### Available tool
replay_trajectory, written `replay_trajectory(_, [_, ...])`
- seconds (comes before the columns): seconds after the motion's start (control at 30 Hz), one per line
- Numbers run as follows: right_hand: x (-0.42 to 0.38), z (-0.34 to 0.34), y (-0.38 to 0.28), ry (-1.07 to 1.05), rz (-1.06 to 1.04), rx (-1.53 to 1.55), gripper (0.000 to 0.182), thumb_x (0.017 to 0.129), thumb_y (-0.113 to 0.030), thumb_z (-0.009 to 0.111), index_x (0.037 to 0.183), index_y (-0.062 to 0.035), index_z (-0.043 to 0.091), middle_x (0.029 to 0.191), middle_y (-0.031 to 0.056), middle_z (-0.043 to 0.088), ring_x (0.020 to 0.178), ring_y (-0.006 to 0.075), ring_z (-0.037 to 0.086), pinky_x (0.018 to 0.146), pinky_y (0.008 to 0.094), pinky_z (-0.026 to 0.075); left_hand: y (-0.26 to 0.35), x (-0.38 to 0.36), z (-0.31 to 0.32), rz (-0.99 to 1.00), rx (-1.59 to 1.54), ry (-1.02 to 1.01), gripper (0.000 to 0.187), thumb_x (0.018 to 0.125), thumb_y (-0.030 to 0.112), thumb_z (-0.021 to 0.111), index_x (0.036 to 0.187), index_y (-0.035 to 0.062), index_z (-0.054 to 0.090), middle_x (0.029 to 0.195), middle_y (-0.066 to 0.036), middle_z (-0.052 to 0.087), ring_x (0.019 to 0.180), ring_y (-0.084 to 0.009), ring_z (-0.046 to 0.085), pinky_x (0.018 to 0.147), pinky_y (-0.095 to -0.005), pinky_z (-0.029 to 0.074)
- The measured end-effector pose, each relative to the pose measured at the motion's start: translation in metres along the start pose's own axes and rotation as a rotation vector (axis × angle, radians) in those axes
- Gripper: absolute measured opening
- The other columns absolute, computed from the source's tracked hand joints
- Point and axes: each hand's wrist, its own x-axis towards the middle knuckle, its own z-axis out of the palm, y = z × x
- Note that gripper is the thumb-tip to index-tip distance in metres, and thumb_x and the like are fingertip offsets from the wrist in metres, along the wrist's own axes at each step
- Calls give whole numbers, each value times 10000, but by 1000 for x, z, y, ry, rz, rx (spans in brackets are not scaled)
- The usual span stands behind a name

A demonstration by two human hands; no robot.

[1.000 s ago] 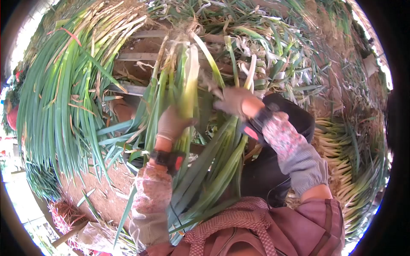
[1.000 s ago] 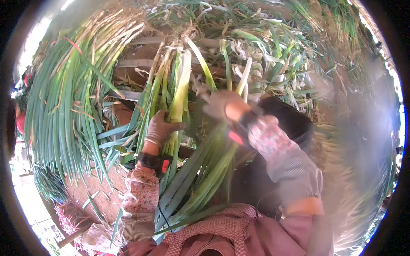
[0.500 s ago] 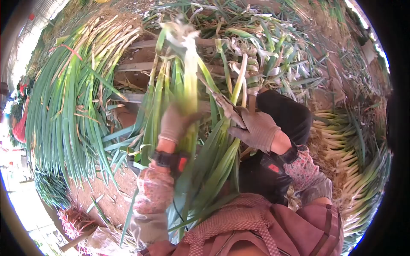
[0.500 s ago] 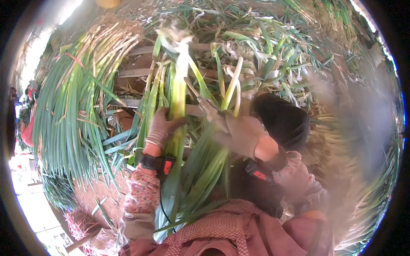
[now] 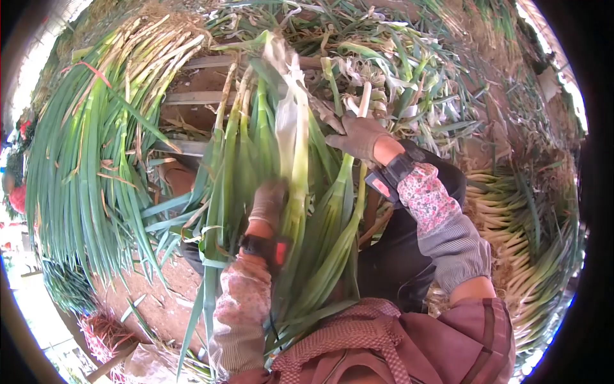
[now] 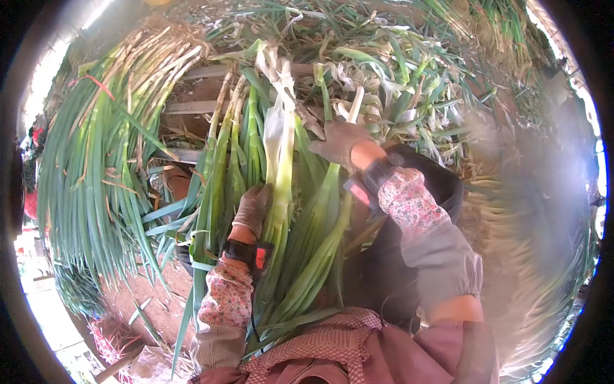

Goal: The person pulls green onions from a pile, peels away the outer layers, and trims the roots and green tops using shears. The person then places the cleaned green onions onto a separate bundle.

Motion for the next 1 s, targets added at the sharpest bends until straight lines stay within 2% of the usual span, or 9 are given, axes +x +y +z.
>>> replay_trajectory(0.1, [10, -12, 0, -50, 105, 72, 662, 896, -549, 540, 1219, 25, 610, 1045, 242, 701, 983, 363, 693, 896, 436, 522, 77, -21, 15, 110, 170, 265, 268, 861, 197, 720, 1093, 78, 657, 932, -88, 645, 874, -242, 615, 777, -357, 503])
replay_trajectory(0.17, [3, -19, -5, -56, 24, 36, 644, 906, -537, 536, 1224, 17, 614, 1031, 235, 707, 983, 363, 695, 894, 438, 523, 118, -29, 17, 137, 409, 437, 310, 816, 178, 749, 1109, 131, 660, 939, -117, 644, 905, -306, 636, 793, -386, 517])
replay_trajectory(0.33, [0, -11, -6, -44, 37, -33, 593, 918, -513, 526, 1199, -2, 635, 1025, 222, 713, 959, 377, 698, 896, 443, 523, 147, -35, 22, 61, 859, 237, 463, 765, 435, 765, 1106, 135, 673, 986, -135, 671, 954, -376, 658, 797, -457, 540])
replay_trajectory(0.43, [-14, -5, -7, -134, 69, -35, 605, 914, -514, 525, 1216, 2, 619, 1032, 219, 712, 959, 380, 696, 896, 445, 522, 167, -34, 25, -86, 958, 69, 497, 769, 440, 766, 1100, 85, 661, 973, -158, 700, 900, -389, 683, 775, -464, 547])
replay_trajectory(0.63, [-76, -16, -8, -160, 50, 89, 564, 903, -502, 568, 1106, 21, 620, 923, 260, 697, 899, 407, 694, 832, 468, 537, 135, -15, 17, -64, 632, -45, 497, 792, 475, 742, 1001, 41, 617, 937, -236, 708, 898, -434, 674, 790, -499, 537])
replay_trajectory(0.77, [-66, -8, 0, -26, 53, 84, 566, 904, -500, 575, 1090, 32, 625, 935, 257, 697, 891, 407, 692, 829, 472, 533, 145, -12, -15, -20, -72, -196, 375, 858, 314, 720, 1087, 24, 656, 940, -188, 721, 841, -300, 709, 755, -382, 544])
replay_trajectory(0.9, [-54, -24, 9, 55, 115, 185, 584, 906, -511, 584, 1083, 44, 621, 955, 260, 695, 910, 411, 687, 829, 471, 530, 227, -31, -24, 5, -112, -228, 239, 915, 139, 675, 1083, -29, 650, 938, -97, 689, 829, -123, 616, 733, -278, 500])
replay_trajectory(0.93, [-55, -26, 9, 102, 154, 177, 594, 906, -521, 590, 1077, 46, 621, 965, 257, 694, 921, 414, 684, 830, 470, 529, 211, -26, -13, 80, 128, -201, 238, 915, 103, 664, 1111, -28, 628, 912, -80, 688, 809, -131, 609, 714, -284, 499])
replay_trajectory(1.0, [-61, -29, 13, 149, 107, 236, 594, 904, -524, 592, 1069, 45, 623, 967, 257, 695, 924, 419, 682, 831, 471, 527, 157, -9, 32, 94, 178, -135, 342, 868, 285, 705, 1082, 38, 606, 932, -168, 705, 842, -312, 667, 763, -396, 533])
